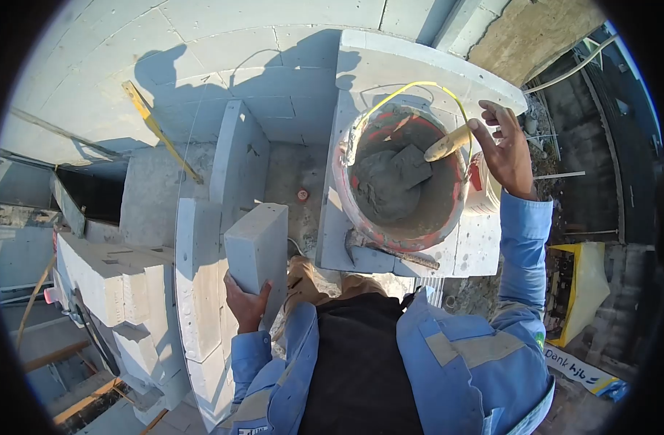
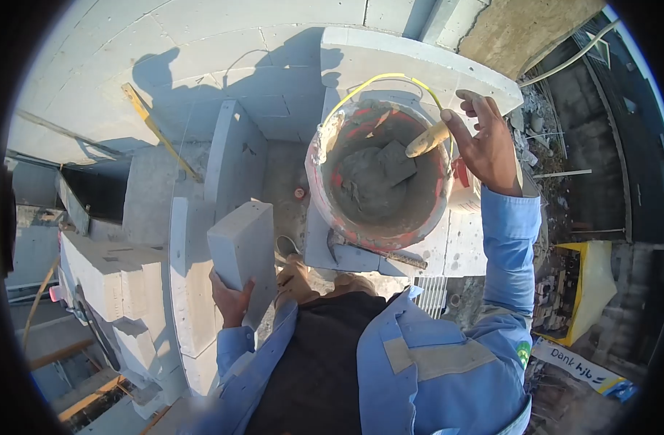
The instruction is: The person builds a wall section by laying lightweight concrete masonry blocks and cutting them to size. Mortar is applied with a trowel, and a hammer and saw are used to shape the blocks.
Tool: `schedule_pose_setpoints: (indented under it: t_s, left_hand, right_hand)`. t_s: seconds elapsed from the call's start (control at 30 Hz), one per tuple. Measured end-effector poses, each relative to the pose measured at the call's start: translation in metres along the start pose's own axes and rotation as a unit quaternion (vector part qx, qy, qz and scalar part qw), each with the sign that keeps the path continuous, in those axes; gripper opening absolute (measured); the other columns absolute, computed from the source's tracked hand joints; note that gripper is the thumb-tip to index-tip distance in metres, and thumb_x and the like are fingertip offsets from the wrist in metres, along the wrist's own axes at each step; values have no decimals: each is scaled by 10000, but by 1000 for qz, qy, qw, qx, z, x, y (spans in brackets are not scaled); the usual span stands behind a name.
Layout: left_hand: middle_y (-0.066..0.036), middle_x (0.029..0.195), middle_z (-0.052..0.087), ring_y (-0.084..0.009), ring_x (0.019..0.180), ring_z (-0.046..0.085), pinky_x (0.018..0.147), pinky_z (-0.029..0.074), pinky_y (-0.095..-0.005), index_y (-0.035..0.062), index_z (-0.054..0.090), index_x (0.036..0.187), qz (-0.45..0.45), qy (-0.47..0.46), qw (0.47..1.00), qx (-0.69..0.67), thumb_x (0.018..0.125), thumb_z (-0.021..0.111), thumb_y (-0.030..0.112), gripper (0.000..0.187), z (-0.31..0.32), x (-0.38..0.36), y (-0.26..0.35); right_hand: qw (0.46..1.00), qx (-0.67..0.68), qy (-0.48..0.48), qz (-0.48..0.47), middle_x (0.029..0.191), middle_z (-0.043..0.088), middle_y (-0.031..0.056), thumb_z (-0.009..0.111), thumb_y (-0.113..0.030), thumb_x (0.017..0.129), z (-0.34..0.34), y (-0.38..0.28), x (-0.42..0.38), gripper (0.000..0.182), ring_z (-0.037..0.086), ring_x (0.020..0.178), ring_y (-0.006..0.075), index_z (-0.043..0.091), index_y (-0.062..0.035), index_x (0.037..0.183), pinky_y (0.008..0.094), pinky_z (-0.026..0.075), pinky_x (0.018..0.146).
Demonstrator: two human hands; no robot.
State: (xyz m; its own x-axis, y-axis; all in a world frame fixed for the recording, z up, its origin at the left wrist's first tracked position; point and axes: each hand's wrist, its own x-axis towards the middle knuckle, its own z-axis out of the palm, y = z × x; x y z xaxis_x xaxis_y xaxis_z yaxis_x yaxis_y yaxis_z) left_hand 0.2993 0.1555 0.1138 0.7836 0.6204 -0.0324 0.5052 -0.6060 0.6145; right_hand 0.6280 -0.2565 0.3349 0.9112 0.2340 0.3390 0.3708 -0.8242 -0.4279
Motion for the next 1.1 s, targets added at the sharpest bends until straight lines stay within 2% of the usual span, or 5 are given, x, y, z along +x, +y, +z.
schedule_pose_setpoints:
  t_s: [0.17,0.23,0.4,0.8,1.1]
  left_hand:
    - [-268,1212,558,-438,1105,575,935,472,-480,-55,398,1363,64,-41,997,33,612,887,395,1003,9,82,-6]
    - [-266,1219,555,-440,1122,566,942,467,-480,-52,398,1364,99,-69,992,33,614,885,392,998,8,106,-9]
    - [-275,1232,550,-450,1145,553,954,461,-480,-58,392,1370,135,-151,979,-3,623,880,396,1001,1,186,-4]
    - [-300,1273,524,-443,1169,543,994,440,-478,-88,369,1394,138,-125,981,-48,635,883,384,1030,-3,248,6]
    - [-229,1226,511,-354,1139,517,993,407,-462,-69,379,1370,102,-55,965,-233,646,890,319,967,-55,229,35]
  right_hand:
    - [955,255,-50,141,1251,626,208,354,-591,1024,19,-12,-34,745,570,1194,267,536,53,1352,396,392,1057]
    - [907,405,-3,114,1007,681,187,197,-553,1060,15,-21,-62,796,606,1090,297,702,36,883,418,412,1015]
    - [966,-21,-158,204,903,729,128,702,-278,911,15,-72,-135,265,661,1036,297,722,-17,868,452,450,976]
    - [811,-550,-162,-114,1205,586,80,596,-183,847,113,-22,-24,240,505,1241,249,682,-80,1046,476,299,1158]
    - [826,-397,-365,164,1079,690,153,678,-182,798,78,-64,-35,183,692,987,315,728,-60,925,453,530,846]
